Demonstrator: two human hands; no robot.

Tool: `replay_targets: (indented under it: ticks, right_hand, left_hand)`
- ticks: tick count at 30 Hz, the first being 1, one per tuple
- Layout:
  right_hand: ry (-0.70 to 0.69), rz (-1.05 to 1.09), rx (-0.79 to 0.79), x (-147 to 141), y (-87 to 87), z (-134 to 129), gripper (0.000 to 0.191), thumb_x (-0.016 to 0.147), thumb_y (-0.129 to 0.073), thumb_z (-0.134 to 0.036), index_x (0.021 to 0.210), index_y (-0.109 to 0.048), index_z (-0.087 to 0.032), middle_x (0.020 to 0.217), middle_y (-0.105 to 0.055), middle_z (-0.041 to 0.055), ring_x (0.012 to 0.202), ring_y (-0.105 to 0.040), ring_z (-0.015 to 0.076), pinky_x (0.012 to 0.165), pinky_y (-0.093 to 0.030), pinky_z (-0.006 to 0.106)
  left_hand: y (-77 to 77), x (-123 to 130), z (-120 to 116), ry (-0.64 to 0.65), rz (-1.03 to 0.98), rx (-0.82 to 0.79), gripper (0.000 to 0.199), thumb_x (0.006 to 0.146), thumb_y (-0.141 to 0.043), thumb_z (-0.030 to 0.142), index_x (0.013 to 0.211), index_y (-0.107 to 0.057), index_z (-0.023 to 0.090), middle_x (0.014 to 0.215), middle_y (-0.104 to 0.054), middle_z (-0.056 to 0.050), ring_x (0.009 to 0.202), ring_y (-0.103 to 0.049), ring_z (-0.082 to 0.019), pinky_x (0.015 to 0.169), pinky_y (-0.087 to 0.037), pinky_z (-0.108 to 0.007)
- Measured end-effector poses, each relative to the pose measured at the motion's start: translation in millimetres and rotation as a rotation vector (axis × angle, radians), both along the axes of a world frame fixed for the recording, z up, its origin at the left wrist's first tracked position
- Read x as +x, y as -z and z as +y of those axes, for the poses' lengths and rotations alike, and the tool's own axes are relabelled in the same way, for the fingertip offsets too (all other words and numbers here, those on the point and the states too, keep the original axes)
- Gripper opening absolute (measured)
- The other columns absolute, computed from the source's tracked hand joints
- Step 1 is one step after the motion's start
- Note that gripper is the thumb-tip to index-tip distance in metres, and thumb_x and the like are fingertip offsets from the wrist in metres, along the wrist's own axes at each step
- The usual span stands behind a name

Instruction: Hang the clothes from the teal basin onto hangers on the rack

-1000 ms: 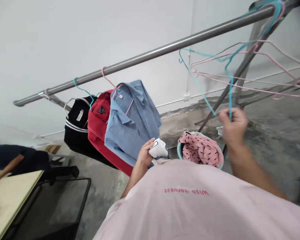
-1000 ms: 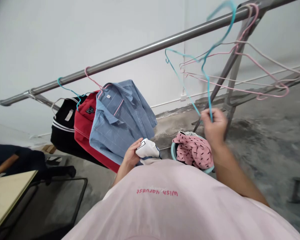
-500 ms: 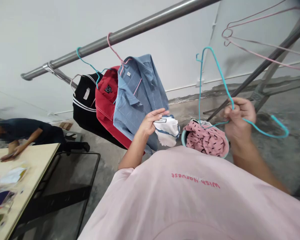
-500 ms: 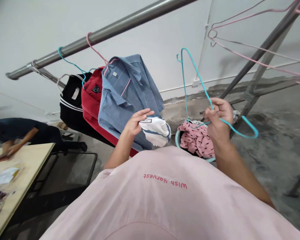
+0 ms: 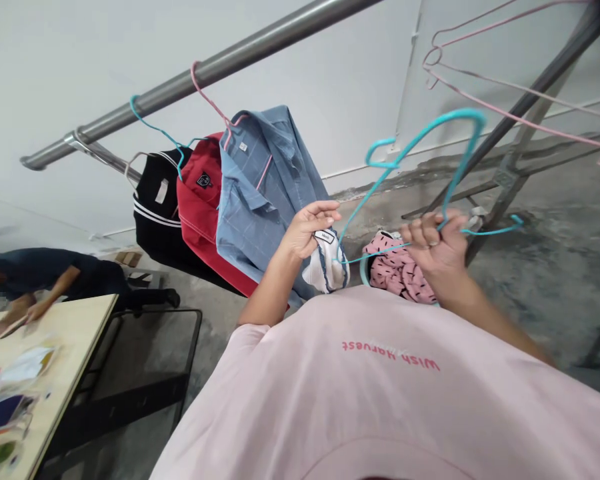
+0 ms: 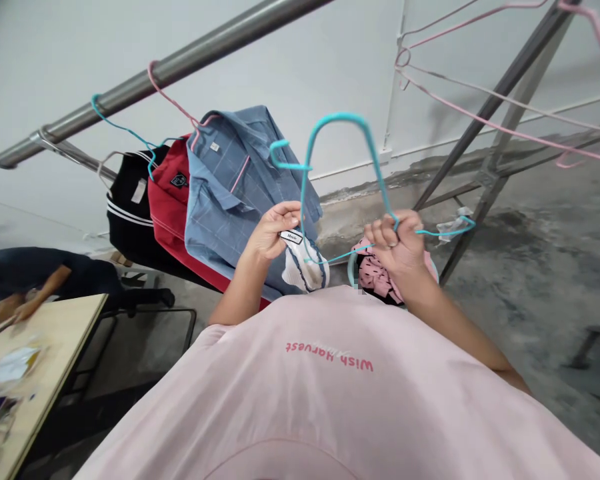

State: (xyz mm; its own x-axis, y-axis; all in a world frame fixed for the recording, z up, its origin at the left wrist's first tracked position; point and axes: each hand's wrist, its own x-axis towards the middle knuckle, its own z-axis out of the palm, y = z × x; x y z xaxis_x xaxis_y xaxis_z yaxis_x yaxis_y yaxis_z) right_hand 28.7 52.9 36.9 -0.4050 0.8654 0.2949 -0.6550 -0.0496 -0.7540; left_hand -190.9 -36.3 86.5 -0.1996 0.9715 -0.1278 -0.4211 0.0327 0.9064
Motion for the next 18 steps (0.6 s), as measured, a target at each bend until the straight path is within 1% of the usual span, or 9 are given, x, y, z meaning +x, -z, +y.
replay_targets:
  ticks: [2, 5, 7, 9, 11, 13, 15, 16, 18]
  right_hand:
    - [-0.061, -0.025, 0.018, -12, 14.9, -1, 0.073, 0.062, -0.074, -0.077, 0.050, -0.031, -0.020, 0.036, -0.016, -0.0083, 0.034, -0.019, 0.0067, 0.044, -0.025, 0.028]
    - [-0.097, -0.102, 0.066, -22, 42.2, -2, 0.065, 0.064, -0.075, -0.075, 0.050, -0.042, -0.020, 0.036, -0.025, -0.0071, 0.037, -0.028, 0.0076, 0.047, -0.030, 0.027]
    - [-0.055, -0.213, 0.124, -21, 57.4, 1, 0.058, 0.065, -0.074, -0.073, 0.054, -0.053, -0.020, 0.039, -0.035, -0.0055, 0.039, -0.034, 0.0085, 0.045, -0.030, 0.026]
    - [0.020, -0.310, 0.189, -14, 64.8, 7, 0.052, 0.068, -0.074, -0.070, 0.059, -0.063, -0.020, 0.045, -0.048, -0.0025, 0.041, -0.040, 0.0096, 0.044, -0.032, 0.026]
    - [0.088, -0.348, 0.232, -3, 62.3, 14, 0.042, 0.069, -0.078, -0.061, 0.064, -0.070, -0.020, 0.055, -0.061, 0.0008, 0.048, -0.050, 0.0118, 0.048, -0.039, 0.027]
    - [0.128, -0.372, 0.305, 11, 51.6, 20, 0.028, 0.071, -0.081, -0.049, 0.070, -0.076, -0.021, 0.067, -0.070, 0.0028, 0.061, -0.061, 0.0146, 0.060, -0.048, 0.028]
    - [0.151, -0.438, 0.431, 24, 37.7, 25, 0.017, 0.075, -0.080, -0.040, 0.075, -0.080, -0.023, 0.076, -0.074, 0.0039, 0.071, -0.066, 0.0167, 0.070, -0.051, 0.028]
    - [0.159, -0.475, 0.492, 30, 31.4, 27, 0.014, 0.077, -0.079, -0.038, 0.078, -0.081, -0.024, 0.079, -0.075, 0.0044, 0.073, -0.068, 0.0174, 0.073, -0.052, 0.029]
    - [0.172, -0.547, 0.537, 41, 22.9, 30, 0.014, 0.078, -0.078, -0.037, 0.080, -0.081, -0.024, 0.082, -0.076, 0.0057, 0.076, -0.070, 0.0188, 0.074, -0.053, 0.029]
  left_hand:
    - [-6.7, 5, -3, -0.029, 0.013, 0.029, 0.031, 0.059, -0.082, 0.009, 0.087, -0.071, 0.016, 0.074, -0.070, 0.000, 0.066, -0.064, -0.007, 0.059, -0.048, -0.016]
    - [-12.5, 6, -10, -0.134, 0.064, 0.088, 0.028, 0.060, -0.083, 0.010, 0.083, -0.069, 0.018, 0.073, -0.068, 0.002, 0.060, -0.060, -0.005, 0.053, -0.044, -0.014]
    - [-13.0, 2, -15, -0.197, 0.090, 0.123, 0.028, 0.060, -0.084, 0.013, 0.082, -0.068, 0.018, 0.073, -0.068, 0.003, 0.058, -0.058, -0.004, 0.050, -0.042, -0.013]
    - [-11.1, -4, -20, -0.233, 0.119, 0.128, 0.028, 0.060, -0.084, 0.016, 0.083, -0.067, 0.018, 0.074, -0.067, 0.002, 0.058, -0.056, -0.005, 0.050, -0.041, -0.014]
    - [-7.5, -12, -26, -0.244, 0.191, 0.109, 0.027, 0.062, -0.082, 0.020, 0.085, -0.068, 0.018, 0.077, -0.066, 0.001, 0.060, -0.055, -0.006, 0.051, -0.041, -0.015]
    - [-2.8, -22, -30, -0.225, 0.346, 0.104, 0.026, 0.066, -0.076, 0.021, 0.091, -0.070, 0.019, 0.082, -0.066, 0.000, 0.063, -0.055, -0.007, 0.055, -0.042, -0.017]
    - [3.3, -33, -32, -0.171, 0.615, 0.124, 0.031, 0.067, -0.072, 0.018, 0.098, -0.072, 0.019, 0.089, -0.065, -0.002, 0.072, -0.056, -0.010, 0.062, -0.044, -0.019]
    - [7.2, -38, -32, -0.145, 0.783, 0.131, 0.037, 0.066, -0.071, 0.014, 0.102, -0.072, 0.020, 0.093, -0.064, -0.003, 0.078, -0.057, -0.012, 0.069, -0.046, -0.021]
    - [16.5, -45, -31, -0.124, 1.116, 0.089, 0.043, 0.064, -0.069, 0.008, 0.106, -0.072, 0.019, 0.097, -0.063, -0.004, 0.091, -0.058, -0.017, 0.083, -0.046, -0.027]
